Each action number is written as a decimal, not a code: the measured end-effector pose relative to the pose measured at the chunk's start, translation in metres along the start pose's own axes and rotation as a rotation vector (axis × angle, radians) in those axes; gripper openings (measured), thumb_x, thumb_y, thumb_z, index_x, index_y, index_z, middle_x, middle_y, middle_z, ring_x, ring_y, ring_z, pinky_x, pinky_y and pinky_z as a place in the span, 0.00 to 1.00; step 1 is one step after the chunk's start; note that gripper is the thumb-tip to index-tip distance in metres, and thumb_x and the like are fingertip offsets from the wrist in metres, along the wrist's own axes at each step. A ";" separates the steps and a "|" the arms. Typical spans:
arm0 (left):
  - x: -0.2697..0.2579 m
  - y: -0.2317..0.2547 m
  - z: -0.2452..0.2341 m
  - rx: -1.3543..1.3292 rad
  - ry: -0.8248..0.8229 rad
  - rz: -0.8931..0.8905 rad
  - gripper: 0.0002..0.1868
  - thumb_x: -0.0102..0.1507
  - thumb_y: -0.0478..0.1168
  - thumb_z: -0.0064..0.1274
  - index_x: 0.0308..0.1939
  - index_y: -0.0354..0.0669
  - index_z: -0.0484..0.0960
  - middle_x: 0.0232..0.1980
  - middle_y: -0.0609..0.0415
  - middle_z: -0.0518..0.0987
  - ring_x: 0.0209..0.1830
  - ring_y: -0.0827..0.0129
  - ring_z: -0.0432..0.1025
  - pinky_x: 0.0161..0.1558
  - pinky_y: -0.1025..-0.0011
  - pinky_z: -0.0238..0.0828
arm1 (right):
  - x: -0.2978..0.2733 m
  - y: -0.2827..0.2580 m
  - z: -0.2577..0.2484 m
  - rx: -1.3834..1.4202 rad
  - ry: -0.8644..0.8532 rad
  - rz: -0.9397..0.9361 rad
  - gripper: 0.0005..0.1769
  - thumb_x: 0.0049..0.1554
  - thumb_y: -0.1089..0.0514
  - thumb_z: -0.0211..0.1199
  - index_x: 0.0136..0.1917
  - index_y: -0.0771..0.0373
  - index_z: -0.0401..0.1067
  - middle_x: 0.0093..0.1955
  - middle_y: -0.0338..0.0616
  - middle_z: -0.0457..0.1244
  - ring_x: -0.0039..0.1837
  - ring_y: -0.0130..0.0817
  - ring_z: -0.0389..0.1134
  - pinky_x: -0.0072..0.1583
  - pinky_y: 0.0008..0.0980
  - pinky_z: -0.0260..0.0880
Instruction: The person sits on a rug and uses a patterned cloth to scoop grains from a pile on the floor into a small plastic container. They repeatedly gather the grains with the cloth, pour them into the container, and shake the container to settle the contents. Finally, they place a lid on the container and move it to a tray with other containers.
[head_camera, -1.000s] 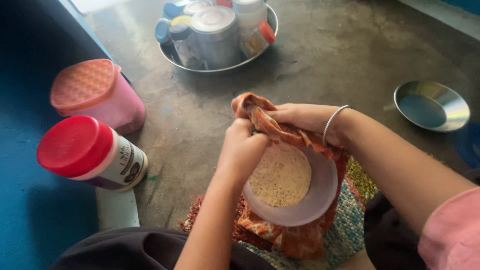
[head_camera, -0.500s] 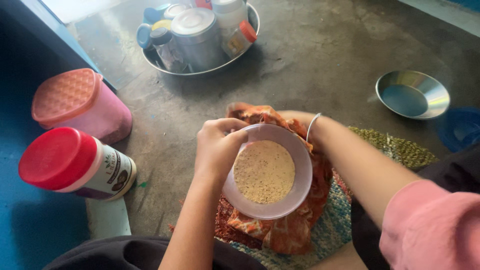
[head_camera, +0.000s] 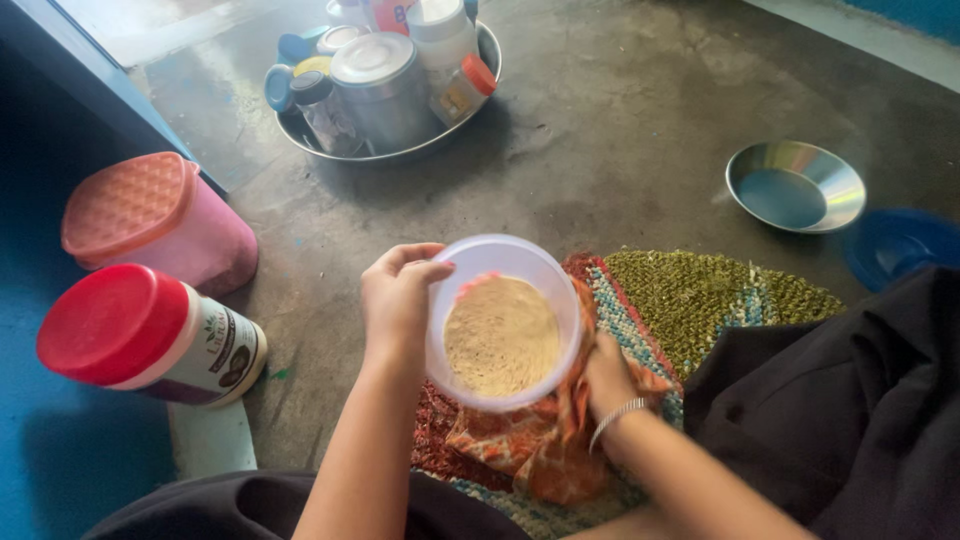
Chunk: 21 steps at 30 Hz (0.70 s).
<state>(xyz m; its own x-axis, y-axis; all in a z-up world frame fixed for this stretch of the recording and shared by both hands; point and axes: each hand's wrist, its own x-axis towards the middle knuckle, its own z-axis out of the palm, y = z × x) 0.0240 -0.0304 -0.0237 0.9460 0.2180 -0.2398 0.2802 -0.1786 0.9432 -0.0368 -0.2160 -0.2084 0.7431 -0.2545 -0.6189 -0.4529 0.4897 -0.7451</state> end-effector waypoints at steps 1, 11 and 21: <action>-0.001 -0.001 0.000 -0.049 0.025 -0.039 0.20 0.56 0.36 0.53 0.52 0.38 0.84 0.47 0.43 0.86 0.43 0.62 0.81 0.47 0.66 0.76 | -0.010 0.009 -0.002 -0.064 -0.020 -0.071 0.26 0.64 0.46 0.42 0.59 0.67 0.71 0.52 0.53 0.70 0.54 0.41 0.71 0.58 0.41 0.70; -0.040 -0.016 0.035 -0.557 0.007 -0.322 0.29 0.63 0.43 0.48 0.68 0.52 0.60 0.67 0.47 0.68 0.64 0.57 0.69 0.62 0.56 0.69 | -0.117 -0.064 0.050 0.026 -0.123 -0.462 0.32 0.59 0.44 0.60 0.71 0.58 0.57 0.68 0.45 0.63 0.69 0.37 0.65 0.67 0.36 0.64; -0.049 -0.003 0.030 -0.003 0.015 -0.089 0.53 0.50 0.51 0.65 0.74 0.56 0.53 0.75 0.49 0.52 0.75 0.53 0.52 0.67 0.51 0.58 | -0.059 -0.147 0.022 -0.543 -0.144 -0.730 0.13 0.55 0.63 0.58 0.53 0.71 0.73 0.41 0.44 0.68 0.41 0.33 0.66 0.44 0.36 0.69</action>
<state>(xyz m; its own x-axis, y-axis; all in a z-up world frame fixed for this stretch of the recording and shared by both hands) -0.0186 -0.0692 -0.0220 0.9149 0.2472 -0.3191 0.3624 -0.1547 0.9191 -0.0033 -0.2548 -0.0565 0.9731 -0.2222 0.0602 0.0101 -0.2198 -0.9755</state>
